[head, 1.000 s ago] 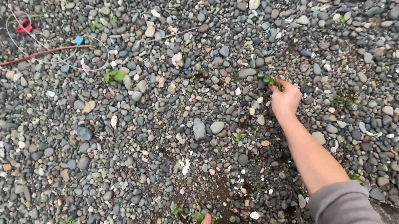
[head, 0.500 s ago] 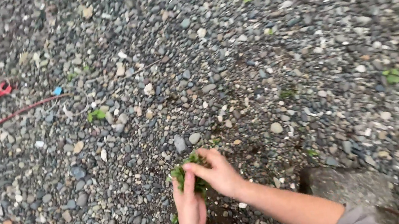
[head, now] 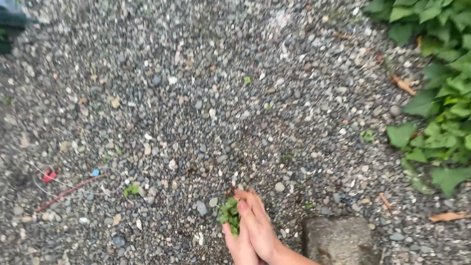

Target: The person is manually pulling weeds from a gravel-covered area in a garden.

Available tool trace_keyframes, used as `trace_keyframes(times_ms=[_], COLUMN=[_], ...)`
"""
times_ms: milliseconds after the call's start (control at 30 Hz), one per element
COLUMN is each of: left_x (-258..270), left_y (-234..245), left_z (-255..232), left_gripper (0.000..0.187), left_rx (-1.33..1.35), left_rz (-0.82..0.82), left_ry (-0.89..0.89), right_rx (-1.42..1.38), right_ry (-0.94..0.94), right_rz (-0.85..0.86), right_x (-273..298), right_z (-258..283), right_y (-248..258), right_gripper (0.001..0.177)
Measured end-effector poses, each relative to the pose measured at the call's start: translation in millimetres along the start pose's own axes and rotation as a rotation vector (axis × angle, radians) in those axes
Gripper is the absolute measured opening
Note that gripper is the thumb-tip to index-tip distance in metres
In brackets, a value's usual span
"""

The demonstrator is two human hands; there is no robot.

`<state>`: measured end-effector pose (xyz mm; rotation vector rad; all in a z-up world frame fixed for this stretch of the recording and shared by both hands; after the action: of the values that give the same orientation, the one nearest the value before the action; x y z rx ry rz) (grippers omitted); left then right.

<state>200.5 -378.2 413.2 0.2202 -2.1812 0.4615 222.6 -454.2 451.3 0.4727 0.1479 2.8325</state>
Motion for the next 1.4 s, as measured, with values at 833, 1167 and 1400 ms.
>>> trace_keyframes(times_ms=[833, 1167, 1400], left_x=[-70, -122, -203], left_y=[-311, -474, -575], left_z=[-241, -297, -323], left_gripper=[0.026, 0.032, 0.031], left_rx=[-0.202, 0.169, 0.534], left_rz=[0.099, 0.039, -0.149], left_ry=[0.047, 0.376, 0.367], right_rx=[-0.081, -0.070, 0.040], right_ry=[-0.056, -0.192, -0.687], right_rz=[-0.123, -0.281, -0.524], right_x=[-263, -383, -428], right_z=[335, 373, 244], right_y=[141, 291, 544], right_gripper=[0.061, 0.073, 0.045])
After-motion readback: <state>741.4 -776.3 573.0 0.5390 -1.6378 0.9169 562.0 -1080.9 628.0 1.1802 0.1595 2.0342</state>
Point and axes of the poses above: each hand's wrist, its own x-axis away from the middle knuckle, its own y-axis out of the back of the hand, z = x × y, the point moved 10 cm from there along -x, towards the middle knuckle, and after that the axes turned 1 degree about y, right-handed, at the moved point
